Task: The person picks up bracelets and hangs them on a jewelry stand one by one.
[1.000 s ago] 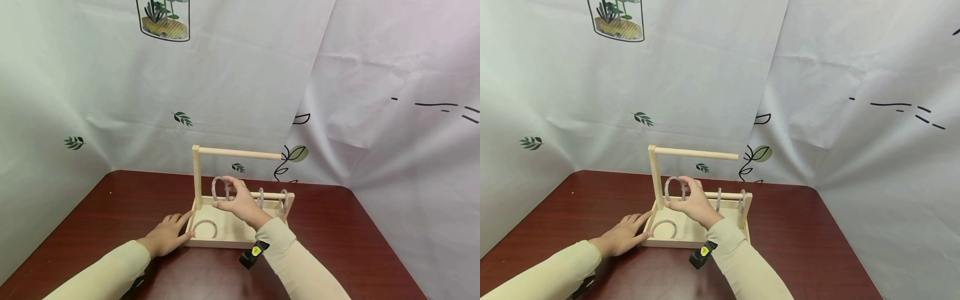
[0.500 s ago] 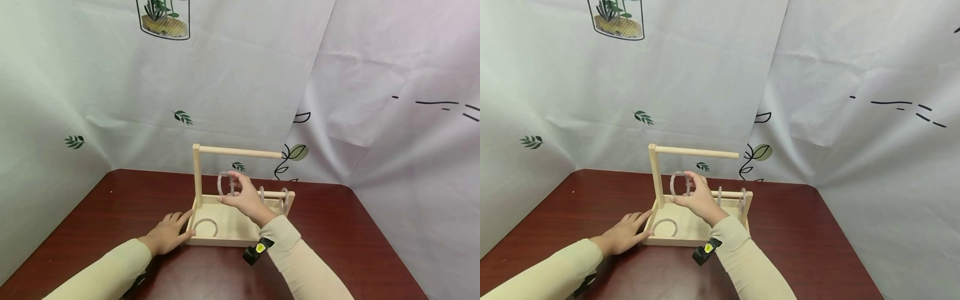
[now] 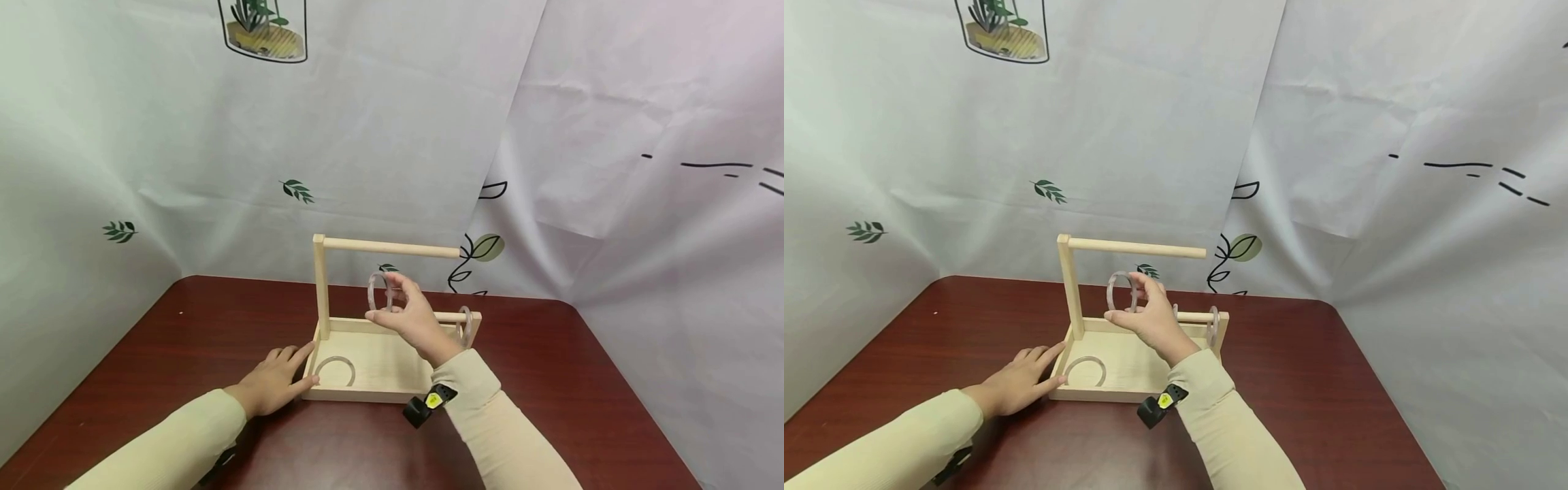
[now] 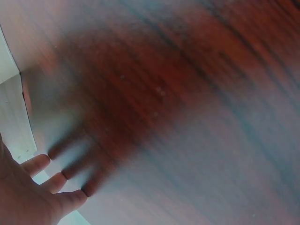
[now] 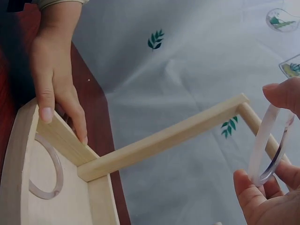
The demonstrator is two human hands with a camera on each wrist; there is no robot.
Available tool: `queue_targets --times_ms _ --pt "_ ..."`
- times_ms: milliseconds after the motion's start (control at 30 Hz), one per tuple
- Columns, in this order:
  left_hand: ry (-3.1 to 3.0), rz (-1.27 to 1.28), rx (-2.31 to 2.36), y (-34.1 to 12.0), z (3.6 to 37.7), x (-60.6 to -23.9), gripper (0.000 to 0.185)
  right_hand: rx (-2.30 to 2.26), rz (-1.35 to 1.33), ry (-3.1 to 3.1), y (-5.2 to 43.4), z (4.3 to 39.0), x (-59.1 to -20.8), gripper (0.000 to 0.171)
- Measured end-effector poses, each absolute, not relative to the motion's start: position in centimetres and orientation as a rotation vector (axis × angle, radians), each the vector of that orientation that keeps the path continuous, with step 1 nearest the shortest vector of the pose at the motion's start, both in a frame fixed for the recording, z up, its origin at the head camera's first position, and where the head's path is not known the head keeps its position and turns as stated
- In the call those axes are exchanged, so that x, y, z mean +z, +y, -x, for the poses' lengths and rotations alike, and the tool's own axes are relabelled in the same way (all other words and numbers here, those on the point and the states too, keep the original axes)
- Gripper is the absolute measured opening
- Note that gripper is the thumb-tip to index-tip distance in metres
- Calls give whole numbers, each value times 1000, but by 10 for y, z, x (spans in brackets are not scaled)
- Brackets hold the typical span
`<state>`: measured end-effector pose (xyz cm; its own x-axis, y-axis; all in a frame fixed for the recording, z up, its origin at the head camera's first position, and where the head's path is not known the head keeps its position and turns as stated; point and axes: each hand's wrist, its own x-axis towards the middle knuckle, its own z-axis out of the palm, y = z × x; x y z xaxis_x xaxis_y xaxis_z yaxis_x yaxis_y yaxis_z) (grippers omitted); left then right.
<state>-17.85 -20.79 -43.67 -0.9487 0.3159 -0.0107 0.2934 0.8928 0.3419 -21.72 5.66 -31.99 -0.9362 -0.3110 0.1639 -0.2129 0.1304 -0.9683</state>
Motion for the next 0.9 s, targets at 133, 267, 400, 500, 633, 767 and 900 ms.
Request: queue_targets --times_ms 133,267,400,500,633,767,900 --pt "2989 -474 518 -208 177 -435 73 -1961 493 2305 61 219 -318 76" --pt "2988 -473 516 -208 177 -435 73 -1975 457 2291 66 220 -316 77" --pt "2990 -478 515 -208 178 -436 73 -2008 445 2273 71 222 -314 76" --pt "2991 -480 514 -209 178 -437 73 -2026 451 2259 74 223 -313 74" --pt "2991 -479 509 -209 178 -437 74 -2027 440 2261 81 224 -312 74" --pt "2996 -488 515 -208 178 -437 72 -2015 411 2303 88 226 -311 75" --pt "2996 -486 512 -208 178 -437 72 -2028 372 2304 94 227 -311 76"
